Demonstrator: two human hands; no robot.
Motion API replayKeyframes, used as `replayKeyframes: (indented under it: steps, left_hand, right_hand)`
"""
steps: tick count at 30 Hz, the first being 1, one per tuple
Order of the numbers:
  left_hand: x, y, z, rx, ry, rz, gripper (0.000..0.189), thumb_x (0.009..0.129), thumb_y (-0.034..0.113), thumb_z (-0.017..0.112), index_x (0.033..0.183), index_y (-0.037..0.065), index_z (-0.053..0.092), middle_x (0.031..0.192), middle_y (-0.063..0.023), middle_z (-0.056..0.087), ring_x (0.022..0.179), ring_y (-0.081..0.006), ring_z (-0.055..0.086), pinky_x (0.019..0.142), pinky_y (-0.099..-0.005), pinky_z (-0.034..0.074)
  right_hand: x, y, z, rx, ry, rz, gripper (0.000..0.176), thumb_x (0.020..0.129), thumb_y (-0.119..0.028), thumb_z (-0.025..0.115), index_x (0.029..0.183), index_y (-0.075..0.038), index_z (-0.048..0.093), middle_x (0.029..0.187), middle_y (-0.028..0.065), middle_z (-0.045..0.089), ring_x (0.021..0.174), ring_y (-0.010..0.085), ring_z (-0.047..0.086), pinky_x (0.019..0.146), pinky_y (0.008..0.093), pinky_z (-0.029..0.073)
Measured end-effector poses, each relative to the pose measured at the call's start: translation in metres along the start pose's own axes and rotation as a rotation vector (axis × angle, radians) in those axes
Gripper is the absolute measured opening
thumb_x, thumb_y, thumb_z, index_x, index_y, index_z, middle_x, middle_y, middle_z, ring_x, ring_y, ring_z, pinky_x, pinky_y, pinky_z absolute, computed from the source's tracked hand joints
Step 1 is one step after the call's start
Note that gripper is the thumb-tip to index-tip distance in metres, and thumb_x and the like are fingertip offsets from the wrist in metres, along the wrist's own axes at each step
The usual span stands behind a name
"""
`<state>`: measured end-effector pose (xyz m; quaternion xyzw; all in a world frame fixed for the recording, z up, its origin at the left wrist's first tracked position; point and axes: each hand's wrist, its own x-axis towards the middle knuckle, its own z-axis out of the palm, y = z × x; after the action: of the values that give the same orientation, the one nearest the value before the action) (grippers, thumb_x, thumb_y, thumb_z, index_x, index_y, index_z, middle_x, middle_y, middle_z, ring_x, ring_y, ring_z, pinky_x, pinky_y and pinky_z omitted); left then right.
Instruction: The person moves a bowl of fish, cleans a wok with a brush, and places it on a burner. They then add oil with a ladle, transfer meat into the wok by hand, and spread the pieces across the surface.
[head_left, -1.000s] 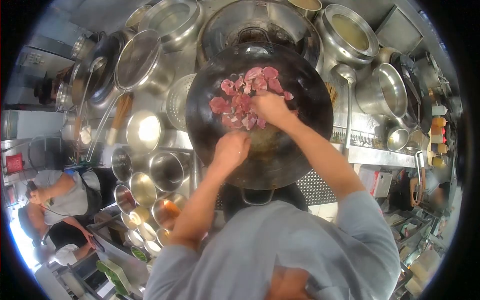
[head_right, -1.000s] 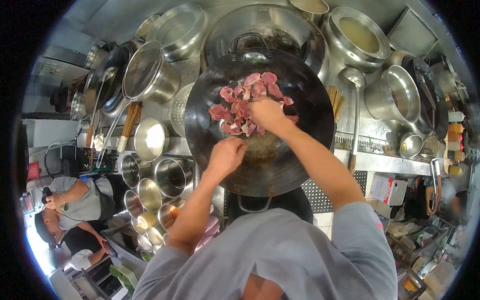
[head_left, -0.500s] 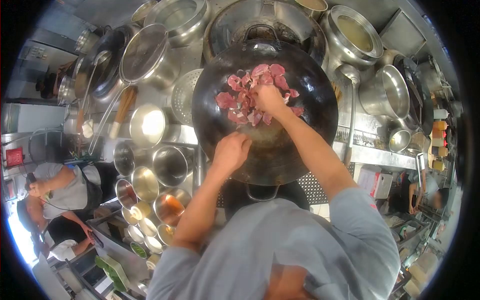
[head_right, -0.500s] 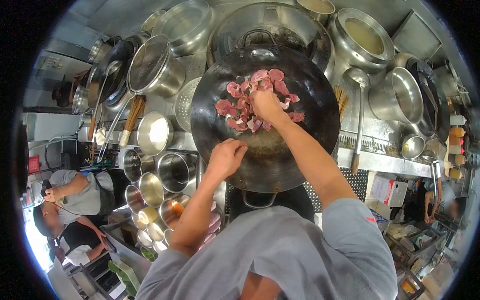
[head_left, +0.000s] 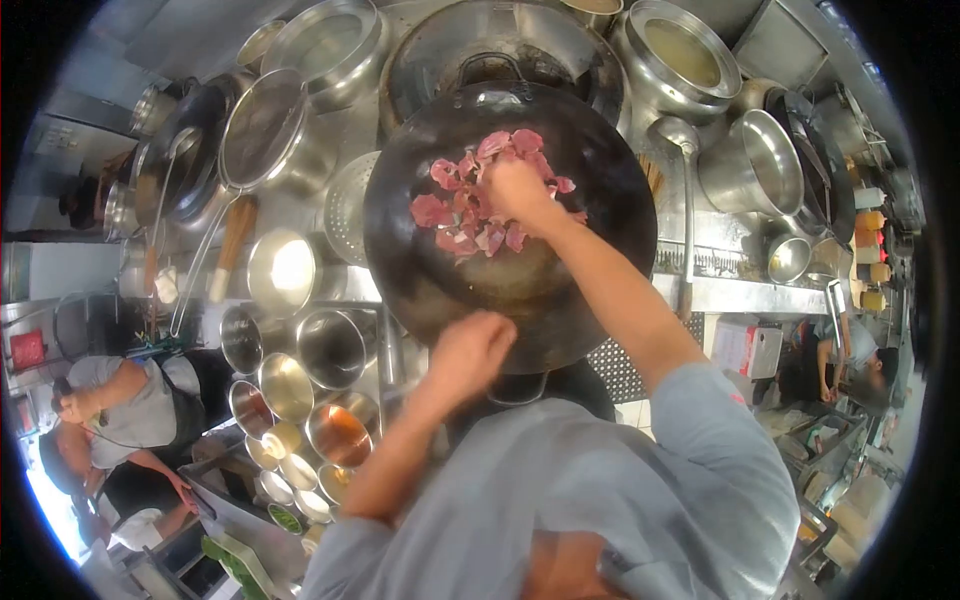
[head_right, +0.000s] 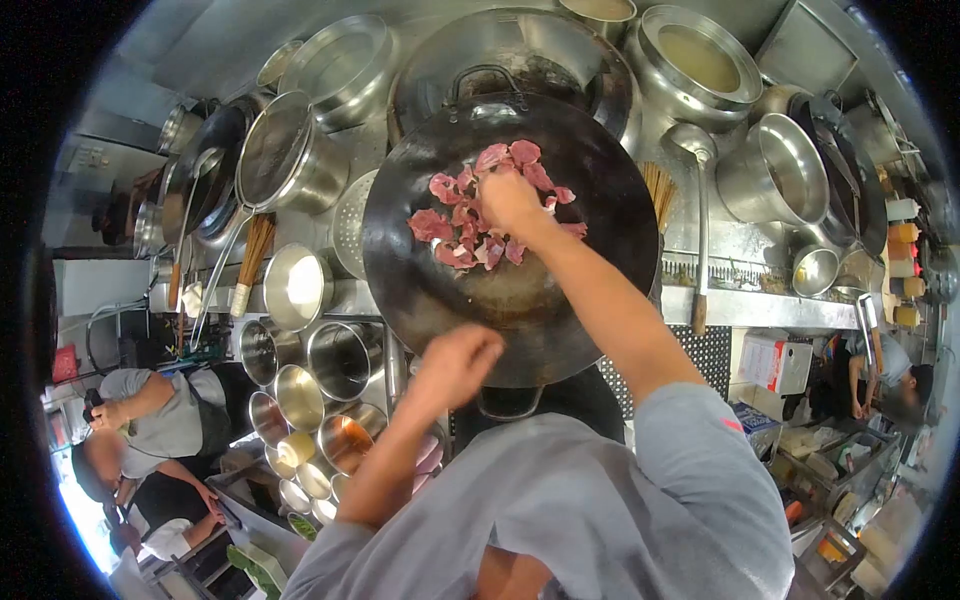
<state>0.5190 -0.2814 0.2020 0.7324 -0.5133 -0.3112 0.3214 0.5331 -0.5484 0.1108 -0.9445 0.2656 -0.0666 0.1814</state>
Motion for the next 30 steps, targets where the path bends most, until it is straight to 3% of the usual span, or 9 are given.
replayKeyframes:
  steps: [2,4,6,9,15,18,23,27,30]
  left_hand:
    - [-0.023,0.021,0.01,-0.108,-0.118,0.005,0.017,0.093,0.018,0.06,0.098,0.002,0.064,0.091,-0.02,0.067,0.085,-0.041,0.065,0.073,-0.0459,0.05]
    - [-0.043,0.029,0.026,-0.122,-0.207,-0.103,0.017,0.095,0.019,0.058,0.099,0.002,0.059,0.09,-0.0213,0.067,0.084,-0.0417,0.065,0.073,-0.0471,0.051]
    - [-0.055,0.027,0.045,-0.118,-0.22,-0.144,0.017,0.096,0.019,0.058,0.1,0.003,0.057,0.089,-0.0212,0.067,0.085,-0.0412,0.065,0.072,-0.0478,0.051]
    - [-0.059,0.031,0.06,0.065,-0.167,-0.167,0.016,0.095,0.023,0.059,0.098,0.007,0.058,0.082,-0.0173,0.069,0.076,-0.0388,0.067,0.068,-0.0493,0.052]
    - [-0.061,0.028,0.088,0.187,0.083,-0.164,0.016,0.092,0.024,0.065,0.098,0.01,0.06,0.072,-0.0142,0.068,0.064,-0.0343,0.067,0.061,-0.0462,0.052]
    - [-0.06,0.031,0.081,0.238,0.276,-0.089,0.013,0.088,0.018,0.07,0.095,0.01,0.062,0.066,-0.0119,0.066,0.057,-0.0307,0.064,0.054,-0.0412,0.05]
    - [-0.031,0.079,0.001,0.272,0.527,0.241,0.013,0.083,0.012,0.073,0.084,0.009,0.06,0.056,-0.0065,0.059,0.047,-0.027,0.059,0.046,-0.0381,0.046]
    - [0.046,0.051,-0.022,0.398,0.531,0.215,0.019,0.087,0.019,0.069,0.078,0.01,0.054,0.052,-0.0098,0.056,0.048,-0.0297,0.06,0.047,-0.0428,0.047]
    - [0.105,0.014,-0.022,0.393,0.495,0.133,0.014,0.089,0.023,0.065,0.087,0.012,0.057,0.063,-0.0149,0.064,0.059,-0.038,0.065,0.056,-0.0498,0.051]
  right_hand:
    - [-0.003,0.017,-0.029,-0.047,0.09,-0.047,0.015,0.079,-0.008,0.061,0.086,-0.008,0.074,0.083,0.016,0.071,0.08,0.0349,0.071,0.077,0.0455,0.056]
    - [-0.008,0.032,-0.069,-0.001,0.119,0.143,0.016,0.079,-0.011,0.063,0.09,-0.011,0.075,0.084,0.0137,0.072,0.079,0.0333,0.071,0.077,0.0441,0.057]
    - [-0.014,0.048,-0.079,-0.041,0.121,-0.023,0.015,0.075,-0.012,0.068,0.089,-0.009,0.073,0.09,0.0128,0.071,0.085,0.0335,0.069,0.076,0.0452,0.057]
    - [-0.021,0.067,-0.064,-0.179,0.047,-0.347,0.012,0.07,-0.005,0.069,0.082,-0.005,0.07,0.095,0.013,0.069,0.095,0.0336,0.067,0.075,0.0461,0.057]
    - [-0.01,0.08,-0.046,-0.225,-0.064,-0.328,0.011,0.074,-0.009,0.066,0.081,-0.001,0.068,0.091,0.0173,0.07,0.087,0.0361,0.069,0.073,0.046,0.057]
    - [-0.016,0.065,-0.087,-0.23,-0.041,-0.277,0.012,0.076,-0.01,0.064,0.08,0.0,0.067,0.089,0.019,0.07,0.084,0.037,0.069,0.072,0.0467,0.057]
    - [-0.067,0.071,-0.195,0.181,0.421,-0.082,0.017,0.088,-0.017,0.066,0.099,-0.007,0.075,0.09,0.0134,0.068,0.084,0.0339,0.067,0.074,0.0403,0.052]
    - [-0.128,0.076,-0.221,0.403,0.451,0.222,0.016,0.088,-0.013,0.069,0.1,-0.006,0.075,0.091,0.0141,0.069,0.077,0.0247,0.067,0.069,0.0331,0.05]
    - [-0.174,0.102,-0.19,0.42,0.476,0.278,0.016,0.087,-0.014,0.07,0.098,-0.004,0.074,0.089,0.0148,0.069,0.075,0.0235,0.067,0.068,0.0323,0.05]
